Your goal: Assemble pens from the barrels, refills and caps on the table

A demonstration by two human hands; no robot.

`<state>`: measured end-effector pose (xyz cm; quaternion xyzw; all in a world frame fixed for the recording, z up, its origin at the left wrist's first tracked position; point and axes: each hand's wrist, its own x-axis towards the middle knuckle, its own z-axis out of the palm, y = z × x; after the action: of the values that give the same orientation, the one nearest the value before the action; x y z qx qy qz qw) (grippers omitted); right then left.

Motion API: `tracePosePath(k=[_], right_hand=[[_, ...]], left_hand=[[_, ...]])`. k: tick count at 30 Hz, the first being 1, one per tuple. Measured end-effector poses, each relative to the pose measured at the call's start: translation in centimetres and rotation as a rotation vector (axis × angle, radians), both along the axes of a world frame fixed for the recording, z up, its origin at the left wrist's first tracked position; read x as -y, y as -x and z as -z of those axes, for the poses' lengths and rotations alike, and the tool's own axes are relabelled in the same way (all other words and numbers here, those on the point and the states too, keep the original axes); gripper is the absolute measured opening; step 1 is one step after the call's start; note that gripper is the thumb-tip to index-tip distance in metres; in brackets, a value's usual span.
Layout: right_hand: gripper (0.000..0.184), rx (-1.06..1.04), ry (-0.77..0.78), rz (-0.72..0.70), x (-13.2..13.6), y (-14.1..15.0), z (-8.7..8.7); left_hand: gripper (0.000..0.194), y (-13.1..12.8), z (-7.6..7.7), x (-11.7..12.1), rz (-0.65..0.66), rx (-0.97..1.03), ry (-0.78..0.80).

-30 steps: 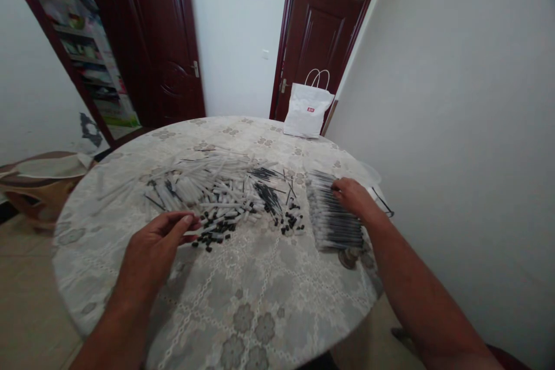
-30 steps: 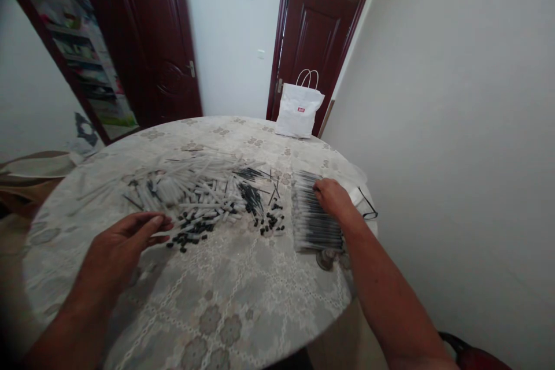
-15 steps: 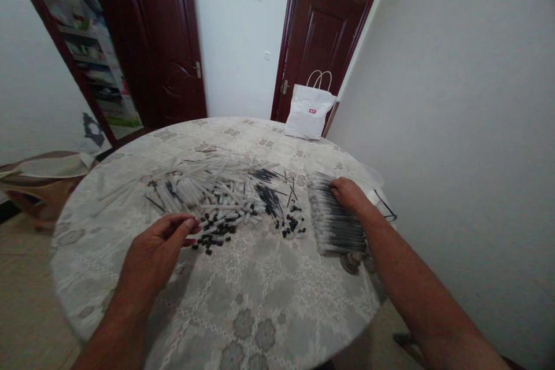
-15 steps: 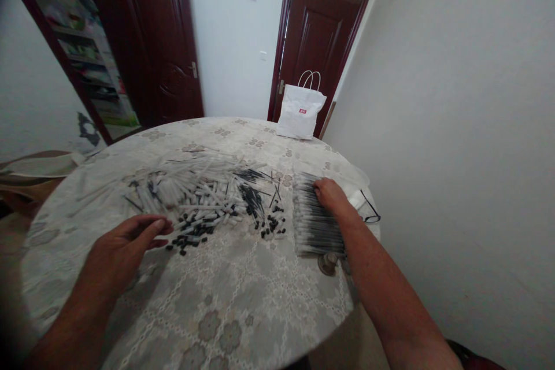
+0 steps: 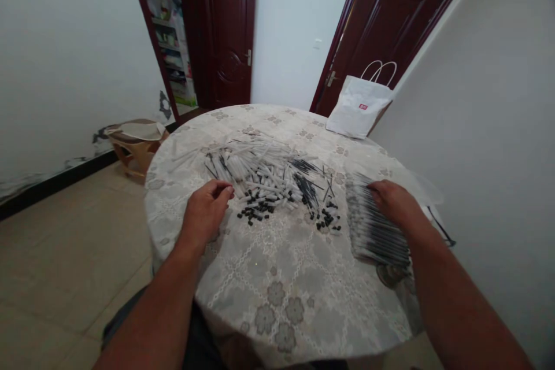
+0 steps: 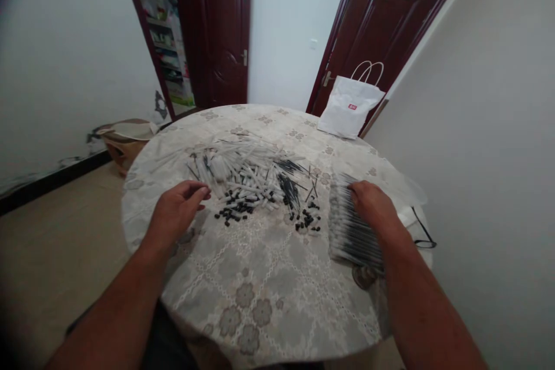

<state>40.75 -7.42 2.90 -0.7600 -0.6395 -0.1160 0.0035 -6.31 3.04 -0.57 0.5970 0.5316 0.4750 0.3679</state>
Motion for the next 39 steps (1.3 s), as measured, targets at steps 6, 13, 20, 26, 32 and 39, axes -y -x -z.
tracePosePath(k=[6,13,20,26,32,39], right_hand=[[0.028,-0.097,-0.055,-0.236,-1.4,9.8,-1.6],[0.024,-0.169,0.039,-0.334,-5.7,18.3,1.5],[0.03,-0.114,0.086,-0.262,-9.0,22.3,3.8],[0.021,-0.116,0.048,-0.234,-9.4,22.2,4.5],[0.014,-0.436,-0.196,-0.359,-7.7,22.4,4.0],[0.007,-0.738,-0.211,-0.571,-3.0,25.6,3.1]], left_hand=[[0.023,0.1,1.1,-0.8,-0.005,-0.069,-0.022],[0.023,-0.1,1.2,-0.7,-0.011,-0.217,-0.086],[0.025,-0.7,1.3,-0.5,0.002,-0.194,-0.072],[0.023,-1.2,1.3,0.0,0.047,-0.04,-0.053],[0.031,-1.7,0.3,0.8,0.162,0.168,0.061],[0.036,-2.3,-0.3,2.2,0.43,0.33,0.15]])
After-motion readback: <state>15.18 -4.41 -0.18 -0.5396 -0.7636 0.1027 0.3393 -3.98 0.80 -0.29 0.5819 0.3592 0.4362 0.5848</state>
